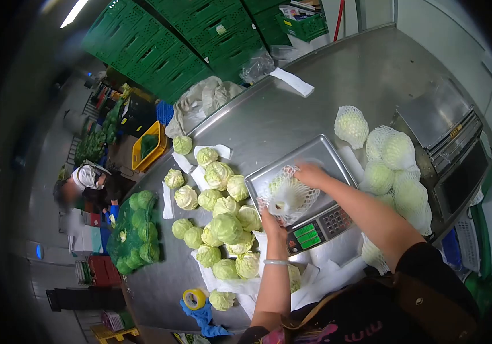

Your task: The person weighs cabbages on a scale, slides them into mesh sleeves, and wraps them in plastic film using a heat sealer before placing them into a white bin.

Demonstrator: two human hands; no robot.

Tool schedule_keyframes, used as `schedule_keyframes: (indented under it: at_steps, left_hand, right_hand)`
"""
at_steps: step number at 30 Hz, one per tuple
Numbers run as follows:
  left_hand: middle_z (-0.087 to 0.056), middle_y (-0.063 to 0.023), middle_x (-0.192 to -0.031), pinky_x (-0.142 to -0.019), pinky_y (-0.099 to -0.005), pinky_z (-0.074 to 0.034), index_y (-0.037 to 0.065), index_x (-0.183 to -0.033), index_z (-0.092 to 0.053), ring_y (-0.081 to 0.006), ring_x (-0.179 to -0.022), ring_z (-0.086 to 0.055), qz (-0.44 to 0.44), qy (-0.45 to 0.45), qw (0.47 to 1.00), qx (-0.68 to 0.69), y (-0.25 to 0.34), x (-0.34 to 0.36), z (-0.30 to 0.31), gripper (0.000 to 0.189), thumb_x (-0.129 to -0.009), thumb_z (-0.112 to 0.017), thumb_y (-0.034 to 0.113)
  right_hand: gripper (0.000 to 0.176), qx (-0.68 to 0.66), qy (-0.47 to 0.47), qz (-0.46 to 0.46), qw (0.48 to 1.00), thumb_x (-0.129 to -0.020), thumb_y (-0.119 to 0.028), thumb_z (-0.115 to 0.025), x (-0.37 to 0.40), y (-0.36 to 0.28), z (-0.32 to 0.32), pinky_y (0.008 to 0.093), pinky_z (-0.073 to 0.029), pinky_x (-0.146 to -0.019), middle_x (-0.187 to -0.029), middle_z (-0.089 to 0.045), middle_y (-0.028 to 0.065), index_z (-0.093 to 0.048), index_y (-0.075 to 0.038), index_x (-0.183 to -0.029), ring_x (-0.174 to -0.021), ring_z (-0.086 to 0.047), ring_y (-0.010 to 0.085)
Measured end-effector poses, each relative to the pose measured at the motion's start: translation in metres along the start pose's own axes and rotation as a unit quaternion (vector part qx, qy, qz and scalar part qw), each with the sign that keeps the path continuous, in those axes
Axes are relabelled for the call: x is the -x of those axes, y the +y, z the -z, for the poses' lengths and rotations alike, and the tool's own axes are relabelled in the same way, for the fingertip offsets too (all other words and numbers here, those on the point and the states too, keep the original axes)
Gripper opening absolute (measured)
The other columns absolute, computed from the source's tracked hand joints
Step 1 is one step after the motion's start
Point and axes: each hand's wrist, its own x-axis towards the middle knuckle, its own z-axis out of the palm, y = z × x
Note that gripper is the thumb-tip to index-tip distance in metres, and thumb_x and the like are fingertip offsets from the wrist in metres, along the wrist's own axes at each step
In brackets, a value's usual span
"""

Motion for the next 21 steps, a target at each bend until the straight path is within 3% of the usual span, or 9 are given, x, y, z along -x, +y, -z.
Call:
schedule_keyframes:
  at_steps: [3, 8, 11, 13, 15, 16, 18, 19, 21]
  left_hand:
    - [-0.063, -0.0048, -0.092, -0.071, -0.0351, -0.051, 0.005, -0.102, -0.059, -0.0175, -0.08, -0.062, -0.094, -0.035, 0.99, 0.096, 0.004, 0.008, -0.007, 0.028, -0.091, -0.052, 0.03]
    - [-0.057, -0.0122, -0.112, -0.086, -0.0406, -0.048, 0.005, -0.12, -0.051, -0.0248, -0.099, -0.058, -0.023, -0.274, 0.948, 0.161, 0.04, 0.098, 0.001, 0.047, -0.092, -0.047, 0.042]
    - [-0.054, -0.0166, -0.123, -0.094, -0.0439, -0.047, 0.004, -0.131, -0.045, -0.0292, -0.11, -0.056, 0.019, -0.393, 0.9, 0.186, 0.039, 0.167, 0.014, 0.059, -0.093, -0.043, 0.049]
    - [-0.052, -0.0196, -0.131, -0.1, -0.0461, -0.046, 0.004, -0.138, -0.042, -0.0321, -0.118, -0.054, 0.045, -0.444, 0.872, 0.204, 0.021, 0.194, 0.031, 0.067, -0.094, -0.041, 0.054]
    - [-0.053, -0.0191, -0.13, -0.1, -0.0466, -0.046, 0.004, -0.136, -0.045, -0.0321, -0.117, -0.055, 0.062, -0.307, 0.939, 0.142, -0.013, 0.199, 0.056, 0.067, -0.092, -0.042, 0.054]
    - [-0.054, -0.0189, -0.129, -0.099, -0.0469, -0.046, 0.003, -0.135, -0.046, -0.032, -0.116, -0.055, 0.068, -0.239, 0.963, 0.107, -0.027, 0.2, 0.065, 0.067, -0.091, -0.042, 0.054]
    - [-0.056, -0.0183, -0.127, -0.099, -0.046, -0.045, 0.002, -0.131, -0.05, -0.0317, -0.115, -0.056, 0.157, -0.307, 0.919, 0.194, -0.046, 0.197, 0.076, 0.061, -0.09, -0.041, 0.047]
    - [-0.056, -0.018, -0.126, -0.099, -0.0456, -0.045, 0.002, -0.129, -0.052, -0.0316, -0.115, -0.056, 0.205, -0.338, 0.888, 0.235, -0.053, 0.199, 0.076, 0.059, -0.089, -0.041, 0.043]
    - [-0.057, -0.0174, -0.127, -0.1, -0.0455, -0.044, 0.001, -0.129, -0.052, -0.0335, -0.114, -0.056, 0.214, -0.355, 0.887, 0.205, -0.052, 0.213, 0.069, 0.059, -0.087, -0.043, 0.041]
  right_hand:
    - [0.033, -0.037, -0.084, -0.1, 0.991, -0.082, -0.024, -0.064, 0.026, -0.055, 0.018, 0.0433, -0.05, -0.079, -0.103, -0.066, 0.0224, -0.061, -0.004, -0.108, -0.094, -0.063, 0.0392]
    - [0.039, -0.027, -0.055, 0.071, 0.996, -0.08, -0.033, -0.067, 0.152, -0.149, 0.064, 0.0468, -0.049, -0.075, -0.086, -0.066, 0.0217, -0.058, -0.004, -0.103, -0.085, -0.064, 0.0398]
    - [0.041, 0.021, -0.115, 0.029, 0.993, -0.081, -0.032, -0.07, 0.206, -0.172, 0.094, 0.0437, -0.049, -0.077, -0.092, -0.066, 0.0192, -0.057, -0.005, -0.109, -0.09, -0.063, 0.038]
    - [0.039, -0.04, -0.008, 0.096, 0.995, -0.081, -0.032, -0.069, 0.23, -0.171, 0.099, 0.043, -0.05, -0.075, -0.09, -0.065, 0.0181, -0.058, -0.005, -0.107, -0.086, -0.063, 0.0391]
    - [0.028, -0.125, 0.097, 0.152, 0.976, -0.083, -0.028, -0.067, 0.243, -0.158, 0.098, 0.0388, -0.051, -0.07, -0.085, -0.066, 0.0131, -0.062, -0.005, -0.098, -0.079, -0.066, 0.0327]
    - [0.023, -0.243, 0.064, -0.006, 0.968, -0.082, -0.024, -0.065, 0.254, -0.15, 0.098, 0.037, -0.051, -0.068, -0.083, -0.066, 0.0116, -0.064, -0.005, -0.094, -0.079, -0.066, 0.0289]
    - [0.014, -0.456, 0.002, -0.304, 0.837, -0.08, -0.017, -0.062, 0.274, -0.14, 0.108, 0.0333, -0.05, -0.064, -0.079, -0.066, 0.0084, -0.067, -0.004, -0.084, -0.079, -0.065, 0.0212]
    - [0.016, -0.528, -0.032, -0.346, 0.775, -0.081, -0.019, -0.063, 0.289, -0.13, 0.12, 0.0277, -0.048, -0.064, -0.084, -0.064, 0.0015, -0.069, -0.006, -0.087, -0.087, -0.061, 0.0115]
    - [0.02, -0.453, 0.003, -0.329, 0.829, -0.082, -0.022, -0.064, 0.328, -0.102, 0.12, 0.0296, -0.049, -0.068, -0.089, -0.066, 0.003, -0.068, -0.006, -0.092, -0.088, -0.062, 0.013]
